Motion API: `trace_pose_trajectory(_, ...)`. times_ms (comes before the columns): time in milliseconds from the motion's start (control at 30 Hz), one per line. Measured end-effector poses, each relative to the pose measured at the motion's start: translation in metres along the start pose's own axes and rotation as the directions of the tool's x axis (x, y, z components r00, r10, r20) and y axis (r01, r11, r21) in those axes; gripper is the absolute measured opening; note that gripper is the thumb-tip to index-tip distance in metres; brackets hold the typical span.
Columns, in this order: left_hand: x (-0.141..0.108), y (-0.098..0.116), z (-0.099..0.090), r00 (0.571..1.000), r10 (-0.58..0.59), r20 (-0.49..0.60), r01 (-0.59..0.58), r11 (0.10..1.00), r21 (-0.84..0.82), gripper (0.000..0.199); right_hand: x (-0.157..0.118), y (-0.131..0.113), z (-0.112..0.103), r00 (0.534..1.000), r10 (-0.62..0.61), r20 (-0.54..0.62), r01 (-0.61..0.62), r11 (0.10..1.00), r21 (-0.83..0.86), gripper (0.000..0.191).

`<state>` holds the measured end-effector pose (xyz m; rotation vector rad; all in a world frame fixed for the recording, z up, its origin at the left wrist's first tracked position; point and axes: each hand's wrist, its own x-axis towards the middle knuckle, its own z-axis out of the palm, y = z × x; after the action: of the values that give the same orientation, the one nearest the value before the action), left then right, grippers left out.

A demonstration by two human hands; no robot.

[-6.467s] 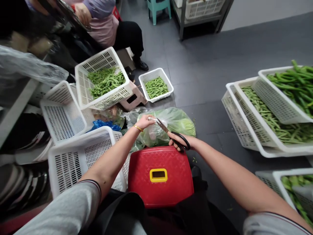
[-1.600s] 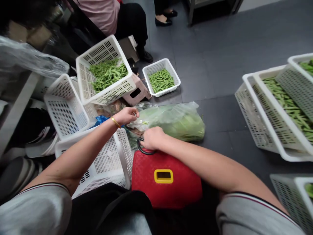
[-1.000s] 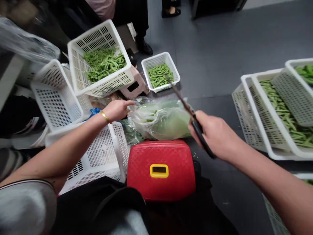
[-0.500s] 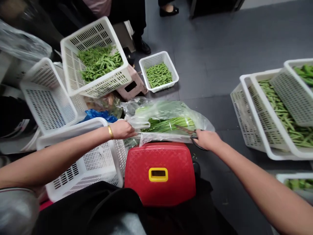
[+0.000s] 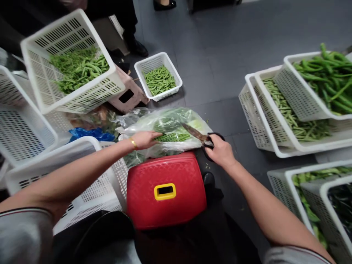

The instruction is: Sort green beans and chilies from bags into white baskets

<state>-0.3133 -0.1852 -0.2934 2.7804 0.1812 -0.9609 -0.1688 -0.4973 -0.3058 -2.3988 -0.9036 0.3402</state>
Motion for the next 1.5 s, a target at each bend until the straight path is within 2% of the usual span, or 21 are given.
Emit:
trace_pose_trajectory(67, 0.021, 0.036, 0.005, 0.996, 0.068, 0.055, -0.069, 0.997, 0.014, 0.044, 0.012, -0.03, -0.011, 0.997, -0.002, -0.075, 0.019, 0.973, 0.231, 0.019)
trace_pose_trajectory(100, 0.029, 0.051, 0.01, 0.989, 0.098, 0.108, -0.098, 0.995, 0.002, 0.043, 0.017, -0.044, -0.012, 0.999, 0.007, -0.05, 0.012, 0.931, 0.365, 0.019)
trace_pose_trajectory(200, 0.042, 0.072, 0.031, 0.946, 0.198, 0.255, -0.178, 0.979, -0.099, 0.033, 0.036, -0.064, 0.011, 0.98, -0.08, 0.184, -0.066, 0.738, 0.671, 0.02)
trace_pose_trajectory(267, 0.042, 0.067, 0.045, 0.918, 0.29, 0.27, -0.228, 0.944, -0.238, 0.033, 0.05, -0.057, 0.042, 0.924, -0.179, 0.337, -0.121, 0.699, 0.704, 0.015)
trace_pose_trajectory(367, 0.039, 0.047, 0.063, 0.895, 0.373, 0.245, -0.212, 0.839, -0.502, 0.035, 0.065, -0.028, 0.083, 0.867, -0.117, 0.484, -0.115, 0.898, 0.424, 0.01)
trace_pose_trajectory(433, 0.041, 0.037, 0.072, 0.899, 0.335, 0.281, -0.112, 0.797, -0.593, 0.036, 0.067, -0.002, 0.094, 0.878, 0.036, 0.477, -0.095, 0.99, 0.102, 0.016)
trace_pose_trajectory(500, 0.051, 0.033, 0.076, 0.908, 0.261, 0.329, -0.021, 0.811, -0.585, 0.04, 0.066, 0.025, 0.09, 0.91, 0.187, 0.371, -0.151, 0.981, -0.124, 0.024)
trace_pose_trajectory(567, 0.07, 0.036, 0.075, 0.936, 0.164, 0.312, 0.016, 0.864, -0.503, 0.044, 0.065, 0.05, 0.078, 0.914, 0.321, 0.248, -0.275, 0.94, -0.203, 0.028)
trace_pose_trajectory(667, 0.109, 0.044, 0.062, 0.998, -0.009, 0.065, 0.037, 0.895, -0.444, 0.036, 0.066, 0.078, 0.061, 0.843, 0.508, 0.178, -0.467, 0.854, -0.229, 0.03)
trace_pose_trajectory(767, 0.147, 0.044, 0.045, 0.976, -0.176, -0.131, 0.082, 0.844, -0.53, 0.042, 0.066, 0.084, 0.059, 0.813, 0.562, 0.153, -0.526, 0.821, -0.223, 0.028)
trace_pose_trajectory(833, 0.168, 0.038, 0.034, 0.948, -0.271, -0.165, 0.089, 0.727, -0.681, 0.054, 0.065, 0.076, 0.065, 0.867, 0.489, 0.098, -0.47, 0.867, -0.167, 0.03)
trace_pose_trajectory(867, 0.177, 0.034, 0.028, 0.932, -0.316, -0.174, 0.062, 0.616, -0.786, 0.059, 0.065, 0.07, 0.07, 0.902, 0.425, 0.078, -0.414, 0.901, -0.127, 0.031)
trace_pose_trajectory(933, 0.193, 0.026, 0.017, 0.882, -0.434, -0.183, -0.062, 0.28, -0.958, 0.062, 0.068, 0.058, 0.078, 0.953, 0.292, 0.077, -0.289, 0.956, -0.045, 0.032)
trace_pose_trajectory(1000, 0.204, 0.02, 0.01, 0.828, -0.539, -0.154, -0.195, -0.018, -0.981, 0.057, 0.075, 0.052, 0.086, 0.967, 0.233, 0.103, -0.233, 0.972, -0.006, 0.032)
trace_pose_trajectory(1067, 0.207, 0.02, 0.01, 0.81, -0.576, -0.113, -0.219, -0.117, -0.969, 0.053, 0.081, 0.057, 0.091, 0.946, 0.302, 0.118, -0.299, 0.953, -0.047, 0.032)
trace_pose_trajectory(1100, 0.206, 0.021, 0.015, 0.823, -0.559, -0.102, -0.169, -0.07, -0.983, 0.053, 0.082, 0.063, 0.092, 0.92, 0.373, 0.119, -0.365, 0.927, -0.083, 0.031)
trace_pose_trajectory(1133, 0.203, 0.024, 0.021, 0.847, -0.522, -0.1, -0.091, 0.042, -0.995, 0.051, 0.083, 0.072, 0.092, 0.885, 0.45, 0.122, -0.438, 0.892, -0.113, 0.03)
trace_pose_trajectory(1233, 0.186, 0.035, 0.049, 0.915, -0.377, -0.144, 0.1, 0.557, -0.824, 0.047, 0.075, 0.096, 0.088, 0.786, 0.609, 0.111, -0.596, 0.793, -0.129, 0.027)
trace_pose_trajectory(1300, 0.176, 0.041, 0.062, 0.939, -0.266, -0.22, 0.083, 0.794, -0.602, 0.051, 0.066, 0.103, 0.082, 0.794, 0.606, 0.045, -0.601, 0.794, -0.089, 0.027)
trace_pose_trajectory(1400, 0.167, 0.046, 0.065, 0.934, -0.144, -0.326, 0.004, 0.92, -0.393, 0.058, 0.058, 0.09, 0.071, 0.886, 0.461, -0.054, -0.463, 0.886, -0.027, 0.029)
trace_pose_trajectory(1500, 0.164, 0.049, 0.061, 0.962, -0.052, -0.269, -0.041, 0.943, -0.33, 0.054, 0.057, 0.065, 0.067, 0.957, 0.292, 0.009, -0.292, 0.954, 0.063, 0.027)
